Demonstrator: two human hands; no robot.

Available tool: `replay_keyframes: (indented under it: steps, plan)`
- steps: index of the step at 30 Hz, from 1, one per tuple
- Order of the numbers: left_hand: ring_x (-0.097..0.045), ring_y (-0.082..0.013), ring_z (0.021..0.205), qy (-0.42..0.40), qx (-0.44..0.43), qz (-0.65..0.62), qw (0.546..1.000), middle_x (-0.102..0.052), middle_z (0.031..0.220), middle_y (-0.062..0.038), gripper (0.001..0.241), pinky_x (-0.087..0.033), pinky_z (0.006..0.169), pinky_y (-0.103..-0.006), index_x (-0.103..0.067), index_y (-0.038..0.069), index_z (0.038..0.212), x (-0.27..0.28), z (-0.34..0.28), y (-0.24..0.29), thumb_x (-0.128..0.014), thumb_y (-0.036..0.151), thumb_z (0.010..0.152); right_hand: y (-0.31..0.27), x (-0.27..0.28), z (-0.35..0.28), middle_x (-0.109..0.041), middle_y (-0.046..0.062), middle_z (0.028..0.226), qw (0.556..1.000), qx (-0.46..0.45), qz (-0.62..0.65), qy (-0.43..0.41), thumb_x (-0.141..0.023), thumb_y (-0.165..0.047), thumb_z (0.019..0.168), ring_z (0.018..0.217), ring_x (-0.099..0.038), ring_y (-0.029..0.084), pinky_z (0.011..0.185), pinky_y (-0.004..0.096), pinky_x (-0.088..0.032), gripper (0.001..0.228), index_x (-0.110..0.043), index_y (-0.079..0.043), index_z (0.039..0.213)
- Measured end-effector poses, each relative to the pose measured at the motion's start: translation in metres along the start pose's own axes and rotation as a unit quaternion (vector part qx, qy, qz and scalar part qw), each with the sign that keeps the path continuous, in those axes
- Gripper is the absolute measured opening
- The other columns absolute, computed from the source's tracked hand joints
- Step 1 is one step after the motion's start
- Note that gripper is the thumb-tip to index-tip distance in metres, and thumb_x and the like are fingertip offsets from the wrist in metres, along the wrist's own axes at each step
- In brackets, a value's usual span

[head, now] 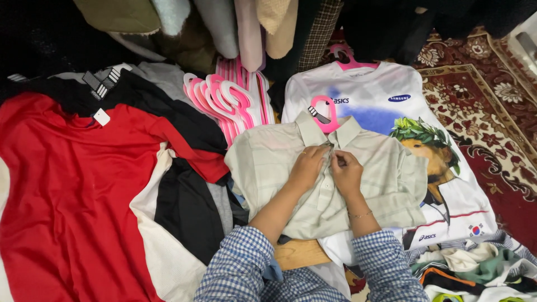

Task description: The person picks up a light-colored shirt from a pile of clothes, places it on a pink hanger, and buttons the front placket. They then remove the shirt from the hanger, lay it flat on the surface, and smooth it out with their hands.

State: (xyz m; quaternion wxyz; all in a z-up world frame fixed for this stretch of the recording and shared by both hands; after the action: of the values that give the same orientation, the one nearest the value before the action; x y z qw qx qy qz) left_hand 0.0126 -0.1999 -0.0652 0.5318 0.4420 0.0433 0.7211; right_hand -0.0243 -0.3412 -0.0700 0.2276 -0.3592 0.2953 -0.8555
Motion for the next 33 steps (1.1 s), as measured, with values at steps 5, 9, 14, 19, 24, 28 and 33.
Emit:
replay_keyframes:
  steps: [5, 9, 14, 19, 24, 28, 33]
  plan:
    - [-0.064, -0.0286, 0.115, 0.021, -0.006, 0.008, 1.000, -0.065, 0.111, -0.008, 0.029, -0.055, 0.098, -0.0374, -0.070, 0.014, 0.122, -0.017, -0.006, -0.015, -0.064, 0.008, 0.094, 0.003, 0.000, -0.001, -0.072, 0.013, 0.084, 1.000, -0.023, 0.019, -0.009, -0.076, -0.008, 0.094, 0.073, -0.070, 0.029, 0.063, 0.037, -0.057, 0.007, -0.077, -0.007, 0.101]
    - [-0.066, -0.0311, 0.110, 0.025, 0.002, 0.010, 1.000, -0.064, 0.105, -0.009, 0.029, -0.057, 0.093, -0.0395, -0.072, 0.014, 0.118, -0.006, -0.003, -0.008, -0.066, 0.006, 0.091, 0.005, -0.001, 0.000, -0.071, 0.015, 0.085, 0.998, -0.032, 0.043, -0.013, -0.074, -0.007, 0.096, 0.078, -0.072, 0.033, 0.066, 0.039, -0.058, 0.006, -0.075, -0.005, 0.101]
    - [-0.067, -0.0289, 0.098, 0.036, 0.008, 0.027, 0.999, -0.061, 0.094, -0.005, 0.012, -0.058, 0.084, -0.0394, -0.073, 0.015, 0.103, -0.010, 0.001, -0.018, -0.070, 0.015, 0.092, 0.011, 0.001, -0.001, -0.069, 0.016, 0.086, 0.996, -0.045, 0.071, 0.004, -0.072, -0.005, 0.099, 0.079, -0.071, 0.034, 0.067, 0.039, -0.058, 0.006, -0.074, -0.004, 0.104]
    - [-0.065, -0.0273, 0.094, 0.047, 0.020, 0.033, 0.998, -0.059, 0.090, -0.002, 0.006, -0.058, 0.080, -0.0392, -0.071, 0.017, 0.096, -0.006, 0.004, -0.021, -0.071, 0.015, 0.090, 0.022, 0.007, -0.001, -0.069, 0.013, 0.083, 0.994, -0.067, 0.087, 0.023, -0.073, -0.009, 0.099, 0.074, -0.070, 0.028, 0.066, 0.036, -0.058, 0.006, -0.074, -0.005, 0.103]
    - [-0.069, -0.0330, 0.109, 0.051, 0.004, 0.081, 0.995, -0.070, 0.101, -0.013, 0.021, -0.059, 0.092, -0.0381, -0.072, 0.008, 0.112, 0.026, 0.013, 0.016, -0.066, 0.005, 0.092, 0.011, 0.013, -0.005, -0.073, 0.010, 0.082, 0.983, -0.143, 0.117, -0.006, -0.071, -0.015, 0.102, 0.072, -0.068, 0.019, 0.065, 0.034, -0.056, 0.008, -0.077, -0.010, 0.104]
    - [-0.067, -0.0376, 0.113, 0.019, 0.019, 0.042, 0.999, -0.069, 0.110, -0.017, 0.032, -0.057, 0.097, -0.0426, -0.070, 0.005, 0.120, 0.031, 0.013, 0.025, -0.063, -0.002, 0.089, 0.008, 0.022, -0.011, -0.072, 0.012, 0.084, 0.986, -0.137, 0.093, 0.001, -0.077, -0.014, 0.098, 0.074, -0.070, 0.023, 0.067, 0.035, -0.057, 0.005, -0.077, -0.010, 0.102]
    - [-0.069, -0.0367, 0.103, -0.034, 0.226, -0.144, 0.963, -0.065, 0.096, -0.012, 0.025, -0.055, 0.093, -0.0450, -0.060, 0.006, 0.111, -0.007, -0.010, -0.014, -0.053, -0.005, 0.089, 0.034, -0.009, -0.027, -0.068, 0.006, 0.070, 0.964, -0.214, 0.087, -0.134, -0.070, -0.021, 0.098, 0.063, -0.064, 0.016, 0.063, 0.031, -0.055, 0.009, -0.075, -0.014, 0.096]
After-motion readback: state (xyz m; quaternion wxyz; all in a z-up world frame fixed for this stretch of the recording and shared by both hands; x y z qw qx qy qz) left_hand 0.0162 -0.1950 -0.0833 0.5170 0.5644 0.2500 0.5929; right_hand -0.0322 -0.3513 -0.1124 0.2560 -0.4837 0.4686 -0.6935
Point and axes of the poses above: each hand's wrist, its own z-axis towards the middle knuckle, its own x-axis out of the back of the hand, y = z × x, the point moved 8 cm from there along z, towards the middle knuckle
